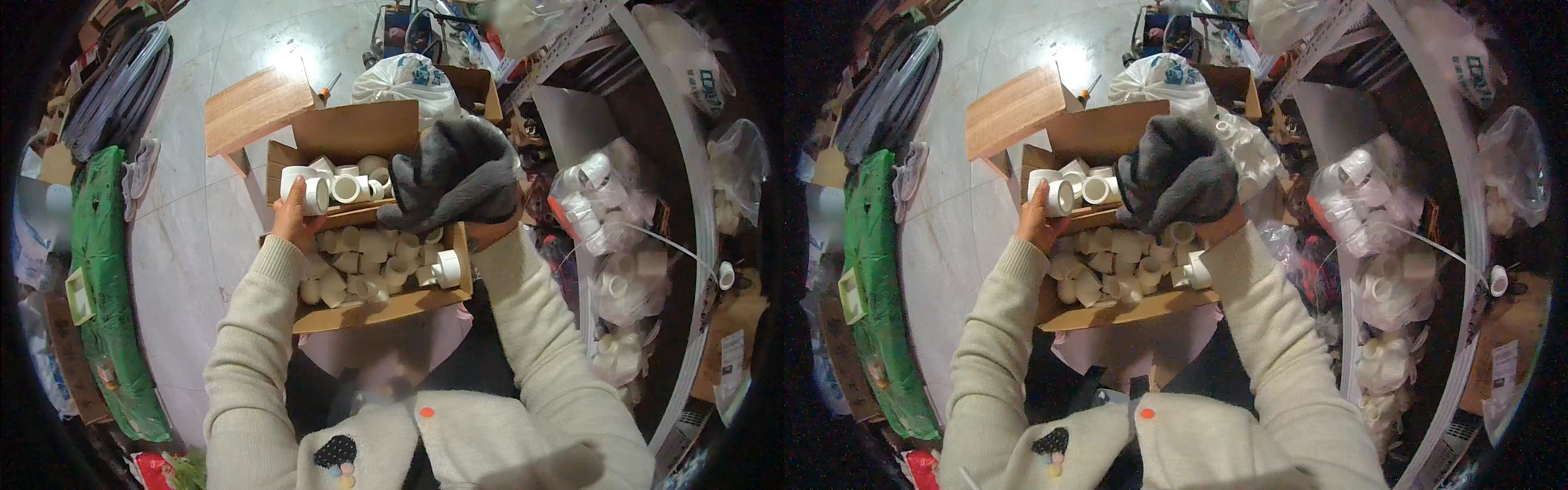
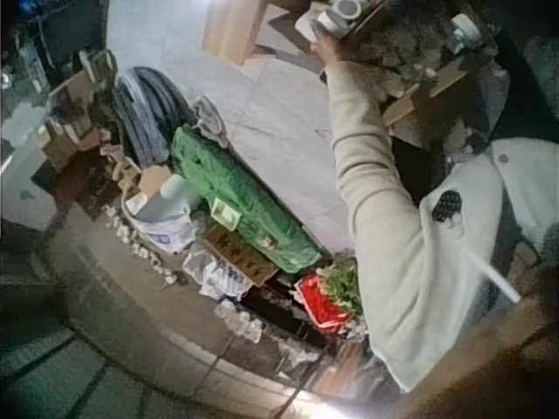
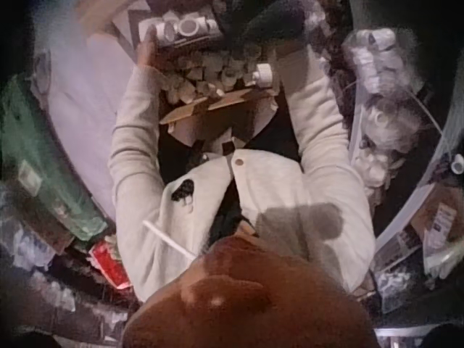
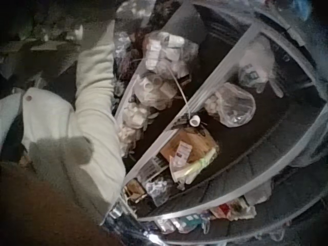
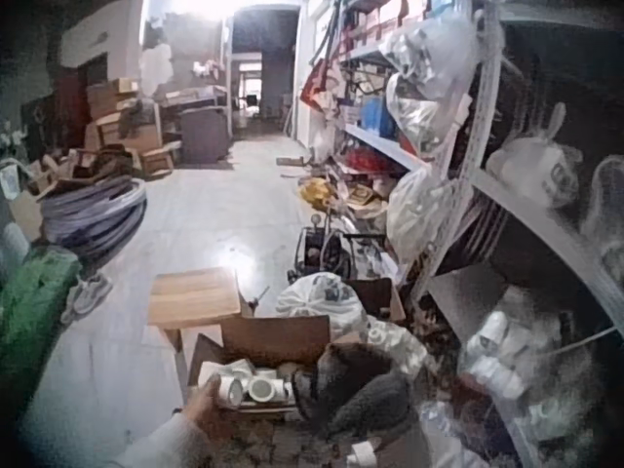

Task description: The person wipes white ceramic pipe fittings with a cloth, handling them one at a time from a cardboard box. The person repeatedly picks up each fitting, rubs it with the cloth, and places it back into the box.

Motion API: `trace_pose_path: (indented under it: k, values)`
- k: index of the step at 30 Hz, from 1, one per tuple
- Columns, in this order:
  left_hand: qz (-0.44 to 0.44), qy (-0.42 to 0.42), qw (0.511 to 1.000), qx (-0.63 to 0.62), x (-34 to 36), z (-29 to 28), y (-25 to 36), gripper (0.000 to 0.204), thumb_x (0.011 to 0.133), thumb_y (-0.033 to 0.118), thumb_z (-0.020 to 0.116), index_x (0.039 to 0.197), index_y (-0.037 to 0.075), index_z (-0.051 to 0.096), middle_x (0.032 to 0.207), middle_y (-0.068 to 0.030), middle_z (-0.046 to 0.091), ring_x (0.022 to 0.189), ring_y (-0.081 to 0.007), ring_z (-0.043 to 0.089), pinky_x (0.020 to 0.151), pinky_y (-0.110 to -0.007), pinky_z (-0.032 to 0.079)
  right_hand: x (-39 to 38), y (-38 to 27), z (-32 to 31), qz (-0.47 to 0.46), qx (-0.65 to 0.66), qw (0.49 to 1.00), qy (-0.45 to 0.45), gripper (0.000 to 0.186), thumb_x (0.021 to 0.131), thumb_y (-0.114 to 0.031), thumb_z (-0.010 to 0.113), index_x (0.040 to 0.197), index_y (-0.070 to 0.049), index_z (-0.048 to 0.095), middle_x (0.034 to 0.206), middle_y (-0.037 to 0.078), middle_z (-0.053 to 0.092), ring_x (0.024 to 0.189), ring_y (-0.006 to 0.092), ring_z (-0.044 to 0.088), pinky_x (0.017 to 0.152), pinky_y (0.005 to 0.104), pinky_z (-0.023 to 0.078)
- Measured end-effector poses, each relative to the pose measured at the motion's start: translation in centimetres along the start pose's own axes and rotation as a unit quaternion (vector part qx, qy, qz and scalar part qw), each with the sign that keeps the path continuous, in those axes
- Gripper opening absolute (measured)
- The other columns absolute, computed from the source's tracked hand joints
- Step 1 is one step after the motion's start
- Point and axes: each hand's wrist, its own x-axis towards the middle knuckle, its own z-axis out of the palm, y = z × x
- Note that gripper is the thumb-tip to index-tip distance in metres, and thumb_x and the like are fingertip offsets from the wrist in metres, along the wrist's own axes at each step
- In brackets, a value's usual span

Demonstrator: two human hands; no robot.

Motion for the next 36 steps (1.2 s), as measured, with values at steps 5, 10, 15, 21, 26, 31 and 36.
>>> trace_pose_path:
  k: [5, 10, 15, 21, 26, 31, 36]
  values:
    - [-0.023, 0.018, 0.999, 0.026, 2.5, 0.9, -0.5, 0.049, 0.080, 0.040, 0.055, 0.111, 0.005, 0.043, 0.100, -0.0116, 0.050, 0.086, -0.0237, 0.050, 0.068, -0.041, 0.046, -0.5, 1.0, -3.6, 0.002, -0.032, 0.996, 0.080, 0.021, 0.079, -0.019, 0.047, 0.085, 0.000, 0.050, 0.074, 0.014, 0.052, 0.072, 0.0254, 0.052, 0.061, 0.0340, 0.043]
    - [-0.044, -0.024, 0.999, -0.001, 5.5, 0.1, -1.5, 0.041, 0.086, 0.026, 0.049, 0.108, -0.006, 0.040, 0.093, -0.0162, 0.051, 0.069, -0.0220, 0.054, 0.055, -0.031, 0.049, -1.3, 1.8, -5.3, 0.010, -0.044, 0.994, 0.104, 0.022, 0.079, -0.020, 0.047, 0.086, 0.000, 0.050, 0.076, 0.014, 0.052, 0.074, 0.0259, 0.052, 0.062, 0.0344, 0.043]
    - [-0.015, -0.005, 1.000, -0.020, 4.4, 1.4, -1.6, 0.023, 0.087, 0.021, 0.047, 0.096, 0.001, 0.040, 0.071, -0.0059, 0.048, 0.056, -0.0132, 0.050, 0.046, -0.023, 0.043, -1.7, 2.4, -6.5, 0.016, -0.053, 0.991, 0.119, 0.023, 0.079, -0.021, 0.048, 0.087, 0.000, 0.050, 0.078, 0.014, 0.052, 0.075, 0.0264, 0.052, 0.064, 0.0347, 0.043]
    - [-0.038, -0.165, 0.944, 0.283, 2.8, 1.4, -5.7, 0.026, 0.083, 0.031, 0.054, 0.074, 0.008, 0.046, 0.059, -0.0004, 0.045, 0.050, -0.0092, 0.044, 0.042, -0.024, 0.037, -2.4, 2.6, -7.4, 0.025, -0.061, 0.990, 0.125, 0.024, 0.079, -0.021, 0.048, 0.089, 0.000, 0.050, 0.080, 0.015, 0.052, 0.077, 0.0270, 0.051, 0.066, 0.0351, 0.043]
    - [0.017, -0.193, 0.777, 0.599, 3.0, 1.2, -12.5, 0.041, 0.077, 0.037, 0.056, 0.091, -0.002, 0.055, 0.075, -0.0131, 0.060, 0.064, -0.0238, 0.058, 0.060, -0.034, 0.046, -3.6, 2.3, -8.7, 0.028, -0.063, 0.988, 0.140, 0.025, 0.079, -0.022, 0.048, 0.090, 0.001, 0.050, 0.082, 0.016, 0.052, 0.079, 0.0275, 0.051, 0.068, 0.0354, 0.043]
    - [-0.042, -0.078, 0.675, 0.733, 4.5, 3.4, -15.4, 0.046, 0.079, 0.038, 0.051, 0.094, -0.005, 0.057, 0.097, -0.0226, 0.057, 0.093, -0.0348, 0.054, 0.080, -0.038, 0.043, -4.2, 3.0, -10.6, 0.028, -0.061, 0.985, 0.158, 0.026, 0.079, -0.023, 0.048, 0.091, 0.001, 0.050, 0.084, 0.016, 0.052, 0.081, 0.0280, 0.051, 0.069, 0.0357, 0.043]
    - [-0.100, -0.026, 0.682, 0.724, 14.0, -4.9, -25.2, 0.043, 0.079, 0.033, 0.048, 0.097, -0.004, 0.058, 0.108, -0.0184, 0.054, 0.097, -0.0320, 0.054, 0.083, -0.037, 0.043, -4.8, 2.9, -8.6, 0.045, -0.046, 0.992, 0.111, 0.027, 0.079, -0.023, 0.048, 0.092, 0.001, 0.050, 0.086, 0.016, 0.052, 0.082, 0.0285, 0.051, 0.071, 0.0360, 0.043]
